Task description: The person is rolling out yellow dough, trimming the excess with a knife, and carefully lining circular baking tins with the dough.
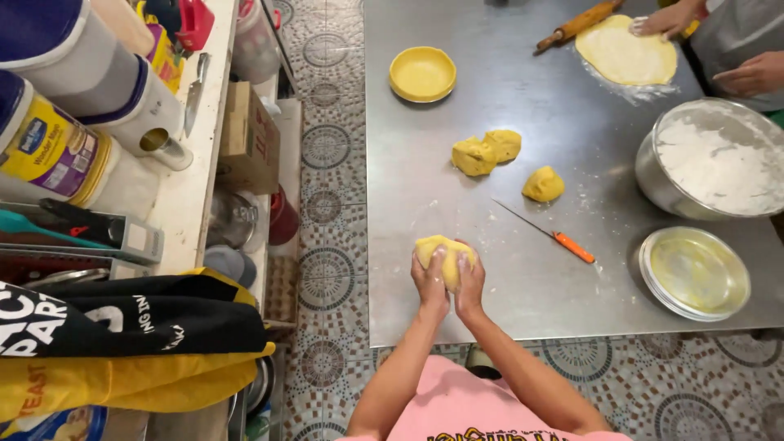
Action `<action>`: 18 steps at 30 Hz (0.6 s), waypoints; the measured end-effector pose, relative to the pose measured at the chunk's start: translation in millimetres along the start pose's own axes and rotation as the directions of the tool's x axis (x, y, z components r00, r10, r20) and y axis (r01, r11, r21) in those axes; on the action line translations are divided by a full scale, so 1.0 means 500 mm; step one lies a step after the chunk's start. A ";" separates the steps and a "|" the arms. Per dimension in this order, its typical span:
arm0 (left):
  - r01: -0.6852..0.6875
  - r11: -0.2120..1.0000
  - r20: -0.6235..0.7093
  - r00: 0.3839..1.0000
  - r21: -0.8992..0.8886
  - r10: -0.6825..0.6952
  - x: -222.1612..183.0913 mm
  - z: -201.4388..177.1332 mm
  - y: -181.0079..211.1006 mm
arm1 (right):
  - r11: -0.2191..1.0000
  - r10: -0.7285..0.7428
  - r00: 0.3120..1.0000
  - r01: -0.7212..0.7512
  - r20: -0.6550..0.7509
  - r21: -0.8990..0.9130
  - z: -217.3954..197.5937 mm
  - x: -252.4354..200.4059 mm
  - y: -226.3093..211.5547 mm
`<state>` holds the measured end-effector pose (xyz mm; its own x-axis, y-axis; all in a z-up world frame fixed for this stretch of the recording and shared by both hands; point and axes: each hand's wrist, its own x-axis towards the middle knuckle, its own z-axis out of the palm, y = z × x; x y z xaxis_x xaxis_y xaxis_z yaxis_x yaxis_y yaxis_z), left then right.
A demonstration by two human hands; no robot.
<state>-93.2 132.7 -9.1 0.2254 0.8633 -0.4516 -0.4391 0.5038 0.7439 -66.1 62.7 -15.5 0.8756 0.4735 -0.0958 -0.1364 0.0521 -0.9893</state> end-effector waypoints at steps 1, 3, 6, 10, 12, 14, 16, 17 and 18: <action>-0.018 0.998 0.109 0.994 0.065 0.011 -0.001 -0.002 0.010 | 0.993 0.007 0.999 -0.001 -0.048 0.117 0.001 0.001 -0.008; -0.061 0.986 0.271 0.962 0.153 0.018 0.007 -0.017 0.029 | 0.993 -0.080 0.996 0.077 0.029 0.094 -0.040 0.036 -0.008; -0.086 0.947 0.391 0.919 0.308 -0.044 0.037 -0.028 -0.019 | 0.923 -0.349 0.906 0.377 0.237 -0.082 -0.094 0.058 -0.031; -0.142 0.855 0.442 0.890 0.499 -0.110 0.057 -0.010 -0.056 | 0.618 -0.592 0.598 0.767 0.540 -0.172 -0.123 0.103 -0.050; -0.217 0.787 0.459 0.884 0.578 -0.094 0.045 -0.032 -0.074 | 0.532 -0.591 0.514 0.828 0.622 -0.178 -0.137 0.123 -0.027; -0.292 0.702 0.478 0.875 0.650 -0.078 0.014 -0.038 -0.069 | 0.441 -0.581 0.425 0.881 0.694 -0.170 -0.139 0.130 -0.001; -0.220 0.415 0.323 0.925 0.883 -0.198 -0.038 -0.035 -0.041 | 0.281 -0.445 0.387 0.917 0.807 -0.284 -0.127 0.116 0.029; -0.215 0.407 0.316 0.927 0.888 -0.202 -0.039 -0.068 -0.085 | 0.291 -0.445 0.392 0.914 0.805 -0.284 -0.145 0.111 0.099; -0.352 0.310 0.390 0.918 0.883 -0.069 -0.026 -0.092 -0.125 | 0.302 -0.459 0.337 0.929 0.822 -0.212 -0.154 0.120 0.166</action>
<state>-108.8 88.7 -72.3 0.5765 0.7699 -0.2737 0.5527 -0.1207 0.8246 10.7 28.0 -111.8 -0.0232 0.8584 0.5124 0.8708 0.2692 -0.4114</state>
